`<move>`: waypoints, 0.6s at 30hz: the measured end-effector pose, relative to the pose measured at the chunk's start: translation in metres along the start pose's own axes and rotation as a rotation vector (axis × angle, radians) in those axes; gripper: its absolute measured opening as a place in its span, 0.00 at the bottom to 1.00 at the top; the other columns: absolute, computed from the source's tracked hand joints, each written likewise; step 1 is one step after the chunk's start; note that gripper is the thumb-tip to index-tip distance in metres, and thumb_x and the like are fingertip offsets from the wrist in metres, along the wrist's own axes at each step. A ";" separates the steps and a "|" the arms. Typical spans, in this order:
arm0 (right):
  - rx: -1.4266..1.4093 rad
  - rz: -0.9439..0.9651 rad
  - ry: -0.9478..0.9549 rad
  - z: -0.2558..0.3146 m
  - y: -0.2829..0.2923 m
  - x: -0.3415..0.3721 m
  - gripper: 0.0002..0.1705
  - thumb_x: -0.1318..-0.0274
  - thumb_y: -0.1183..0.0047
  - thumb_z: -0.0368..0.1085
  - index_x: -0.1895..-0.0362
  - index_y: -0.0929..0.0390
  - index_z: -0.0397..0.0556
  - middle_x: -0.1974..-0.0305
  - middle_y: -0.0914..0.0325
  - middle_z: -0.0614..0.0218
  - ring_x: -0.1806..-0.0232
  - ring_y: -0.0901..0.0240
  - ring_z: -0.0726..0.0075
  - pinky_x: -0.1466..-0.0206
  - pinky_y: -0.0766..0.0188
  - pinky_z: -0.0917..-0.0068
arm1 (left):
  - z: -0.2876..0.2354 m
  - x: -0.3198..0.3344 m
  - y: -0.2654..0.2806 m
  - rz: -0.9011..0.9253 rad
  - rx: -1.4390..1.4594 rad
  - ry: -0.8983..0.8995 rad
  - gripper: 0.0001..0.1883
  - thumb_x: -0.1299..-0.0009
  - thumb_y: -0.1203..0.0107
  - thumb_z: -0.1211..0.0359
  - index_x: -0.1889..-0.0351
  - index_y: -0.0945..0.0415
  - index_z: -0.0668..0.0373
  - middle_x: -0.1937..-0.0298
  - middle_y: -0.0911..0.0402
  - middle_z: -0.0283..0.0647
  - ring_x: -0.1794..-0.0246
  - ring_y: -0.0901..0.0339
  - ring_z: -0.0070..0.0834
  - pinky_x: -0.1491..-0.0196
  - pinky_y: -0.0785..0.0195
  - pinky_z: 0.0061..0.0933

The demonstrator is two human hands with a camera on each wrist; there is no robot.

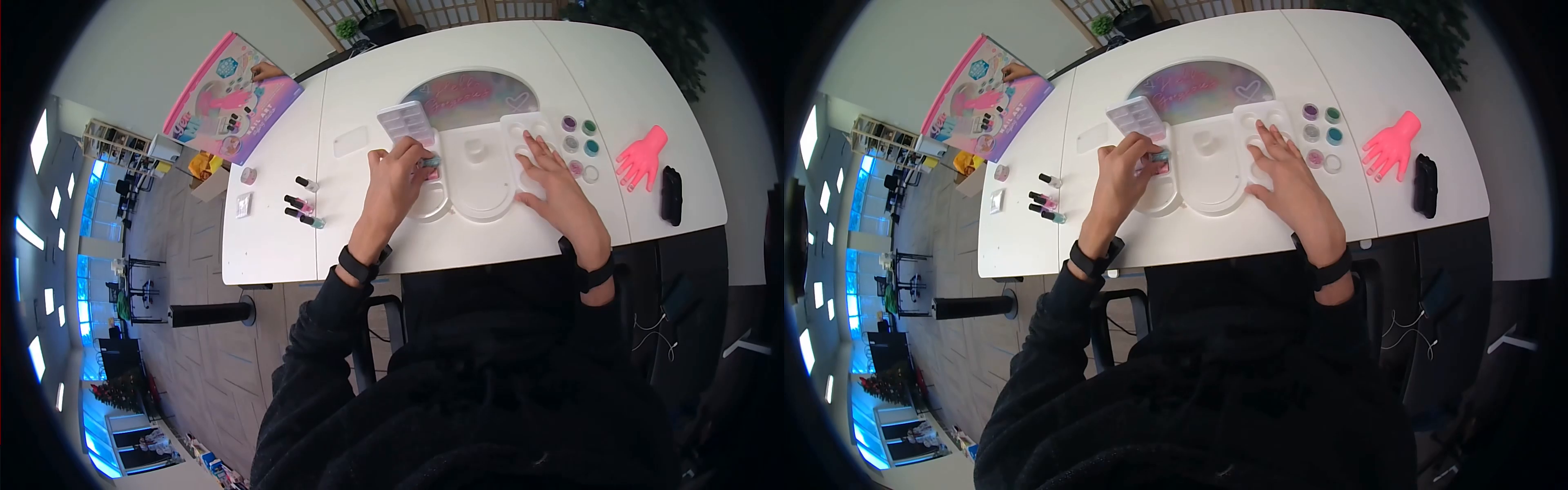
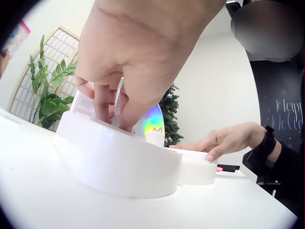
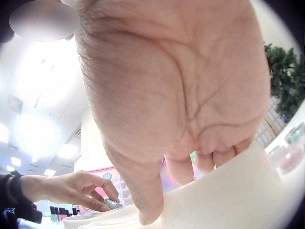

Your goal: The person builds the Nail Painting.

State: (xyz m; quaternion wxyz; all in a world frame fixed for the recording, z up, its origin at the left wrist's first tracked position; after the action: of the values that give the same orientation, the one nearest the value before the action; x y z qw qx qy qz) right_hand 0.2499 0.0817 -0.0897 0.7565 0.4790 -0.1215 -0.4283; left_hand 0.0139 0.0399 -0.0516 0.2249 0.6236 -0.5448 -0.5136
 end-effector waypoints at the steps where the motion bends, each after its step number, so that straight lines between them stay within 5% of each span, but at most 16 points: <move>1: 0.001 -0.001 -0.001 -0.001 -0.001 0.000 0.37 0.42 0.31 0.34 0.29 0.27 0.39 0.16 0.48 0.53 0.14 0.54 0.47 0.13 0.51 0.56 | 0.000 0.000 -0.001 0.000 0.000 -0.001 0.11 0.36 0.29 0.75 0.57 0.17 0.57 0.56 0.18 0.31 0.59 0.18 0.33 0.45 0.43 0.42; 6: 0.011 -0.007 -0.008 0.000 -0.001 0.000 0.36 0.42 0.31 0.34 0.29 0.26 0.39 0.16 0.48 0.53 0.14 0.54 0.47 0.13 0.51 0.55 | -0.004 0.001 0.000 -0.049 -0.171 -0.054 0.13 0.39 0.27 0.73 0.56 0.12 0.53 0.54 0.16 0.30 0.46 0.23 0.34 0.45 0.45 0.43; 10: -0.001 -0.015 -0.010 0.000 -0.002 0.001 0.37 0.42 0.30 0.35 0.29 0.26 0.39 0.16 0.48 0.52 0.14 0.53 0.47 0.13 0.52 0.55 | -0.013 0.006 0.006 -0.123 -0.234 -0.091 0.10 0.38 0.28 0.73 0.59 0.11 0.55 0.51 0.18 0.33 0.48 0.23 0.36 0.43 0.46 0.44; 18: -0.018 -0.029 -0.011 -0.002 -0.002 0.000 0.36 0.42 0.30 0.34 0.30 0.25 0.39 0.16 0.48 0.53 0.14 0.53 0.47 0.14 0.51 0.54 | -0.006 0.002 0.002 -0.107 -0.052 -0.028 0.06 0.35 0.35 0.78 0.60 0.14 0.64 0.51 0.23 0.41 0.52 0.21 0.40 0.56 0.26 0.42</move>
State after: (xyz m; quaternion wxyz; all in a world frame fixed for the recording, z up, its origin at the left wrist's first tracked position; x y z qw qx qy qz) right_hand 0.2501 0.0822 -0.0928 0.7537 0.4716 -0.1150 -0.4430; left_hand 0.0184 0.0357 -0.0484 0.2056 0.6388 -0.5000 -0.5474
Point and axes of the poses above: each hand's wrist, its own x-axis away from the middle knuckle, its own y-axis out of the back of the hand, z = x × y, the point moved 9 cm from there along -x, towards the middle knuckle
